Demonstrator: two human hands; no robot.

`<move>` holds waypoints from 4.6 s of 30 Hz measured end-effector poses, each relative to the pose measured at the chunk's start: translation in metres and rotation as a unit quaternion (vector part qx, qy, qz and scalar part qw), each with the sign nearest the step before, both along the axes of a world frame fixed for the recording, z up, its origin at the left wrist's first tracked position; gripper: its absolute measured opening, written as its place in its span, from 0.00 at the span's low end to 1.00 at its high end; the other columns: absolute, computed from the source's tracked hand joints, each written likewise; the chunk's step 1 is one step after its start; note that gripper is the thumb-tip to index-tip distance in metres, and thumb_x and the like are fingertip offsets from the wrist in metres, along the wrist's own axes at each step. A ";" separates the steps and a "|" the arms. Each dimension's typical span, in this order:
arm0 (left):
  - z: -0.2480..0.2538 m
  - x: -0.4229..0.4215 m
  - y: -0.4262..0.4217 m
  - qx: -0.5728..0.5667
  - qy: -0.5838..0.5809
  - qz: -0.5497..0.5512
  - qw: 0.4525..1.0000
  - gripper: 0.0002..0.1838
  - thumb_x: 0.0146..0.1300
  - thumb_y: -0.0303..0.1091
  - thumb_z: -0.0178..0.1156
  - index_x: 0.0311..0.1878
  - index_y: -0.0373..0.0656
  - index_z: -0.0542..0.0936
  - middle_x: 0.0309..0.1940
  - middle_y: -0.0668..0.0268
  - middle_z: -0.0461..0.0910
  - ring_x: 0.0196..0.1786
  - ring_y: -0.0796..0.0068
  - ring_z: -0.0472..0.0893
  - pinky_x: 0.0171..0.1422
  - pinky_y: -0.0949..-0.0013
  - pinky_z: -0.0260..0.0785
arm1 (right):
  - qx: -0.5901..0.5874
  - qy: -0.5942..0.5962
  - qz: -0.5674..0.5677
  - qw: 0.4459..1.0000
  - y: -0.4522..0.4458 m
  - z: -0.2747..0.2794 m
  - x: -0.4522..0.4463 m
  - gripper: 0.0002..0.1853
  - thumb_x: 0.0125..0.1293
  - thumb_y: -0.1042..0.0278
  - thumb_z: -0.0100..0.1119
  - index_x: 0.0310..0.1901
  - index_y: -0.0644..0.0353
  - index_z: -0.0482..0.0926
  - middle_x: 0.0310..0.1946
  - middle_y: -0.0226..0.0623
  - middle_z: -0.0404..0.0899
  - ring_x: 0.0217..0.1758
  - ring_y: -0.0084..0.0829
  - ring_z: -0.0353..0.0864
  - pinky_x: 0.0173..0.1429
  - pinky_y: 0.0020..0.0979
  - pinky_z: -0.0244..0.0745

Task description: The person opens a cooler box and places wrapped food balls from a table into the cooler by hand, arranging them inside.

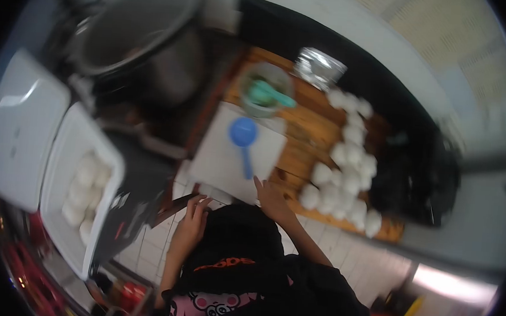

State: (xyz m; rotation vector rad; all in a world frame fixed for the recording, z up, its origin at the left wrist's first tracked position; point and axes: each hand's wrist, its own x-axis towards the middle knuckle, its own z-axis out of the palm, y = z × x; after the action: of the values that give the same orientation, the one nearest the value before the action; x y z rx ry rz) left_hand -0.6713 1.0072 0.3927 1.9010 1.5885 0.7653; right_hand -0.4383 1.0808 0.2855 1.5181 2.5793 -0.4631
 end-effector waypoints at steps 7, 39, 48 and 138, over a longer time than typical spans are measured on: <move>-0.077 0.076 0.068 -0.133 0.087 -0.325 0.932 0.16 0.62 0.32 0.50 0.53 0.42 0.68 0.42 0.55 0.72 0.42 0.52 0.76 0.44 0.57 0.69 | 0.076 0.152 -0.409 0.897 -0.043 -0.023 0.178 0.23 0.53 0.71 0.59 0.52 0.63 0.68 0.46 0.49 0.70 0.55 0.48 0.66 0.56 0.42 0.64; -0.028 0.088 0.118 -0.417 -0.621 0.008 0.664 0.39 0.62 0.66 0.32 0.61 0.41 0.62 0.55 0.48 0.68 0.56 0.45 0.72 0.53 0.47 0.69 | 0.090 -0.062 -0.508 0.854 0.034 -0.071 0.313 0.44 0.43 0.53 0.69 0.63 0.57 0.61 0.47 0.56 0.73 0.49 0.53 0.73 0.55 0.45 0.66; 0.175 -0.124 -0.054 -0.202 -0.579 0.197 0.765 0.41 0.54 0.50 0.60 0.63 0.36 0.55 0.54 0.43 0.68 0.54 0.48 0.73 0.58 0.53 0.67 | 0.003 0.436 -0.496 0.751 0.053 0.101 0.185 0.31 0.57 0.62 0.58 0.62 0.62 0.62 0.59 0.43 0.65 0.59 0.38 0.65 0.62 0.36 0.60; -0.039 0.028 0.089 -0.485 -0.616 0.119 0.609 0.30 0.64 0.59 0.43 0.55 0.41 0.70 0.49 0.61 0.75 0.51 0.68 0.77 0.56 0.64 0.68 | 0.038 0.472 0.014 0.881 0.018 0.065 -0.012 0.16 0.52 0.78 0.60 0.45 0.59 0.76 0.44 0.37 0.73 0.52 0.38 0.71 0.51 0.31 0.68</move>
State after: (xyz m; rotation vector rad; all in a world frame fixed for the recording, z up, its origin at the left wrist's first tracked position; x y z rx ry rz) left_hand -0.6435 1.0962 0.3539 0.1129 0.8764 0.7497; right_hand -0.4502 1.0986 0.3508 1.5047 3.3035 -1.4145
